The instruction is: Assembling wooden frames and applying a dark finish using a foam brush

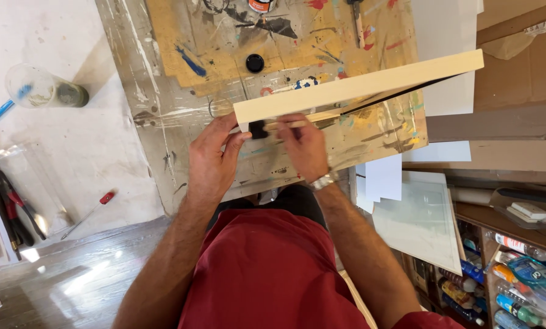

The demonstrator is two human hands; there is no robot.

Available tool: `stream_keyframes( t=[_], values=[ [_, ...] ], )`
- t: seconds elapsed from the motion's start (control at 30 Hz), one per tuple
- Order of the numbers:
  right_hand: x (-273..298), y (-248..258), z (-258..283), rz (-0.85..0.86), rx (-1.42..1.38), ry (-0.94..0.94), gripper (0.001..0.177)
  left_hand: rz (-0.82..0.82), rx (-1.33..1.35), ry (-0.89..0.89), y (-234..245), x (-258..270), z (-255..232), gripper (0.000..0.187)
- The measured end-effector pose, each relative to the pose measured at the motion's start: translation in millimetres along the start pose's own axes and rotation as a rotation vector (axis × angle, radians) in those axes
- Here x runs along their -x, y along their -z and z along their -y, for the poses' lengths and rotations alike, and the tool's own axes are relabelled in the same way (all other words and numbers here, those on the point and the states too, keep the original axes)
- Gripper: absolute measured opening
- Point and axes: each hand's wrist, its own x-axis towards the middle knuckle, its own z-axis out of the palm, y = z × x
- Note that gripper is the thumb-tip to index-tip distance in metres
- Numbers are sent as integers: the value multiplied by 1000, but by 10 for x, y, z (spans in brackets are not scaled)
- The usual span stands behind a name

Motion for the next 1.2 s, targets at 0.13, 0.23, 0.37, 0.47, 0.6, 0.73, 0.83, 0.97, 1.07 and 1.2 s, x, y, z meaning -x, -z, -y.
stream_keyframes(
  t=[0.13, 0.23, 0.37, 0.47, 0.6, 0.73, 0.83, 0.97, 1.07, 1.2],
  values=[
    [19, 614, -89, -173, 255, 89, 8, 9, -13, 9, -3, 7, -19, 28],
    [80, 783, 94, -257, 431, 214, 7, 8, -43, -5, -9, 36, -35, 27],
    [396, 480, 4, -113, 582, 305, 16, 34, -86, -32, -13, 63, -15, 24],
    [419, 409, -396, -166, 840, 583, 12, 45, -127, -46, -3, 64, -78, 20],
    [171, 530, -734, -212, 896, 587, 15, 51, -122, -48, 3, 77, -109, 19],
    [-21, 684, -823, -278, 990, 549, 13, 65, -111, -43, -3, 43, -160, 17],
    [-14, 515, -397, -284, 969, 525, 13, 59, -100, -33, -31, 43, -190, 17],
    [209, 204, -555, -142, 821, 527, 12, 68, -113, -21, -32, 50, -164, 18],
    [123, 420, -640, -218, 851, 475, 9, 80, -113, -4, -25, 44, -152, 18],
    [-4, 622, -516, -315, 985, 374, 16, 76, -119, 11, -20, 46, -212, 21]
  ],
)
